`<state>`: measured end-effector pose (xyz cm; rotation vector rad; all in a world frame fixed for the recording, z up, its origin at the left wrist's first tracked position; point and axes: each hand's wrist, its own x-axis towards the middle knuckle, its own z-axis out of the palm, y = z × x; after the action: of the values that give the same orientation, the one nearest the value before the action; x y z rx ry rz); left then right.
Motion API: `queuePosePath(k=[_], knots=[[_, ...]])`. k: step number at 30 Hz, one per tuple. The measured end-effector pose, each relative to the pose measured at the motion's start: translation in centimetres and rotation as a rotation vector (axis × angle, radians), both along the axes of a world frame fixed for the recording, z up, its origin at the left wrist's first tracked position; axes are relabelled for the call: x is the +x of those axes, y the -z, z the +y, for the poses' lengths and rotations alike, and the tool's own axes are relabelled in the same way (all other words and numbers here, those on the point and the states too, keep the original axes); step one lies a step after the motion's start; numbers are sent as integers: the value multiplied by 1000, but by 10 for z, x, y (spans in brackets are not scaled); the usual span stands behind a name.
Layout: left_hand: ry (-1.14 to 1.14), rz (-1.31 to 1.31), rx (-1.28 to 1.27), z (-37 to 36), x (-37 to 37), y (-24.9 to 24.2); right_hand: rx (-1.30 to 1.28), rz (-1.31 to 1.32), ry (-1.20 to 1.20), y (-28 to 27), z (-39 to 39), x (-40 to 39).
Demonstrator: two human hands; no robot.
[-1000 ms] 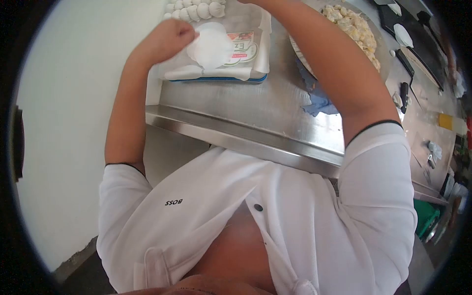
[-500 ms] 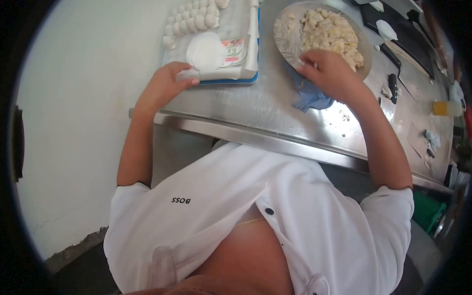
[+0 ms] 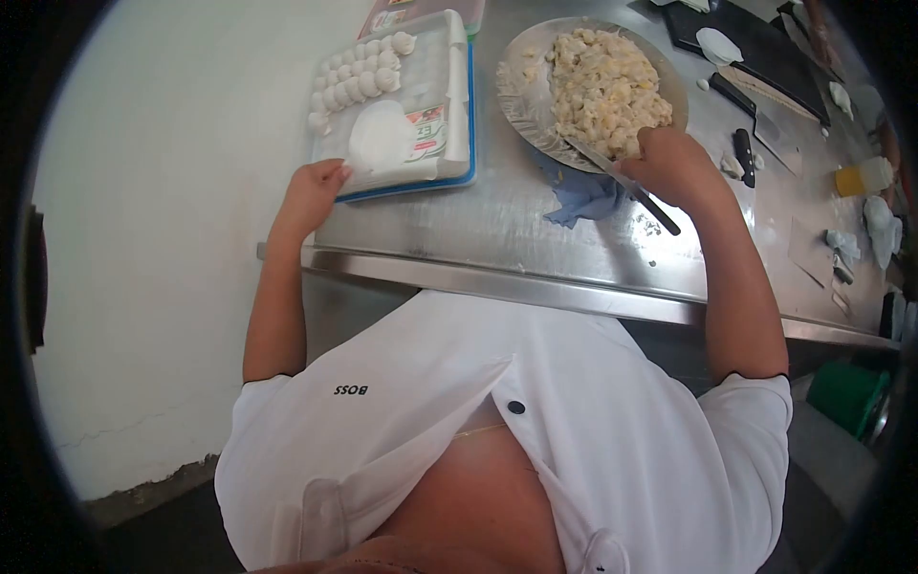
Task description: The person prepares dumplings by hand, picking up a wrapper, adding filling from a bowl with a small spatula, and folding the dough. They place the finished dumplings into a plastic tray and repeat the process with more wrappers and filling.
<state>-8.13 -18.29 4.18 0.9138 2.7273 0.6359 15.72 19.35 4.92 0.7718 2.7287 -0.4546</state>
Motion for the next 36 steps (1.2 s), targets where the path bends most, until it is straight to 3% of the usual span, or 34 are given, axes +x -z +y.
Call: queuePosePath(k=[2,4,5,7,8,10,11,13,15,17,19,21,23,24,26,30,36], knots=[[-74,-42,5,-3,-12,-4,-28,-3,-12,1,-5,1],[-252,-210,259,-7,-29,-3,-52,-9,-26,3,-8,4],[-250,-212,257,-7,-34,-5,-80,15,-80,6,-11,7],[-239,-611,793,-4,-43,-13,-107,37,-133,17,-13,6],[-239,-614,793,3,-39,-22,-106,22,-143,28,-9,3],[122,-1037,1188,22,-28,-44,-106,4,-151,34,-8,-2],[123,-1046,1187,30,-22,-52,-110,25,-132,32,-10,-2],[484,-1487,1380,55,-9,-58,-111,26,-86,31,-9,0],[396,-1505,1368,80,8,-56,-54,4,-203,31,-6,2],[313,-1503,1363,105,22,-44,-45,-6,-157,10,-17,8],[143,-1479,1237,124,33,-21,8,81,-232,1,-24,12],[142,-1437,1098,139,46,-4,33,85,-195,-4,-29,12],[160,-1300,752,149,61,5,150,60,-155,-2,-29,7],[165,-1308,748,154,70,8,150,54,-147,0,-29,4],[159,-989,384,162,85,13,140,28,-160,7,-28,-7],[262,-774,123,161,95,26,153,68,-161,33,-26,-33],[254,-760,91,158,92,34,142,188,-167,53,-17,-68]])
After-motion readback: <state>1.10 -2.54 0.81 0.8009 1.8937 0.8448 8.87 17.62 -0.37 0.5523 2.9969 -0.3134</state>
